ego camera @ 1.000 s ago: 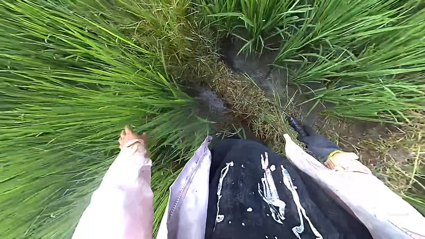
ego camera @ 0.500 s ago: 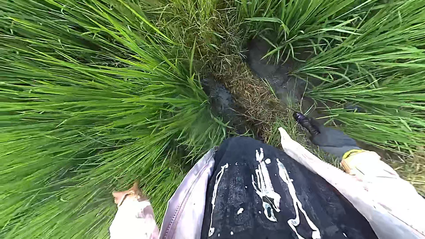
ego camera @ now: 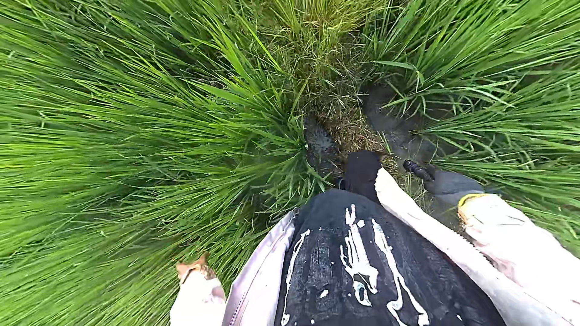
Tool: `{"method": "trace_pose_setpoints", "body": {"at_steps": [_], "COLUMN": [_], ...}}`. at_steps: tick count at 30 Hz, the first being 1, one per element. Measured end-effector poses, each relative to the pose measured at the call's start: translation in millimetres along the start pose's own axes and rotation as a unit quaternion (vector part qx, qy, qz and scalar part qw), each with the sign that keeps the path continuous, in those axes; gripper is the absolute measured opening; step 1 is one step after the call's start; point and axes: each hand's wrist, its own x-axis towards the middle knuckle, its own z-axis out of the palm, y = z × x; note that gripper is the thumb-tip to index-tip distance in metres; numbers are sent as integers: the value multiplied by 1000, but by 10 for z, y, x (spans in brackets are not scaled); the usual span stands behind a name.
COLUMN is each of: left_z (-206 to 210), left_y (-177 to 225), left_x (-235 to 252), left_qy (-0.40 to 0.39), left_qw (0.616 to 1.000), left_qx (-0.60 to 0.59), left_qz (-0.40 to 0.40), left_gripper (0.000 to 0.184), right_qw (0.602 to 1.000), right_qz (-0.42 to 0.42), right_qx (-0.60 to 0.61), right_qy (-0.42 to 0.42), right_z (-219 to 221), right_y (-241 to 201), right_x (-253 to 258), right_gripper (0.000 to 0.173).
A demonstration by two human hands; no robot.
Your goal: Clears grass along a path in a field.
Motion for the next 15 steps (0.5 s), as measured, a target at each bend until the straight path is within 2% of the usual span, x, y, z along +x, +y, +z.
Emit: {"method": "trace_pose_setpoints", "body": {"at_steps": [2, 5, 9, 12, 15], "left_z": [253, 422, 583, 415, -103], "left_y": [-277, -502, -645, -412, 297], "left_x": [97, 27, 125, 114, -10], "left_qy": [25, 20, 22, 33, 17], "left_qw": [1000, 1000, 999, 998, 998], "left_qx": [-10, -12, 7, 41, 54], "left_qz": [-2, -14, -39, -22, 5], "left_gripper": [105, 109, 115, 110, 105], "right_qw": [1000, 999, 997, 997, 996], "right_qz": [1, 9, -10, -14, -12], "right_qx": [-17, -44, -67, -79, -83], "right_qy": [-1, -9, -24, -20, -18], "right_z": [-58, -211, -393, -453, -478], "right_y": [-76, -230, -359, -388, -417], "right_x": [1, -10, -6, 73, 148], "right_gripper": [60, 63, 66, 64, 65]}}
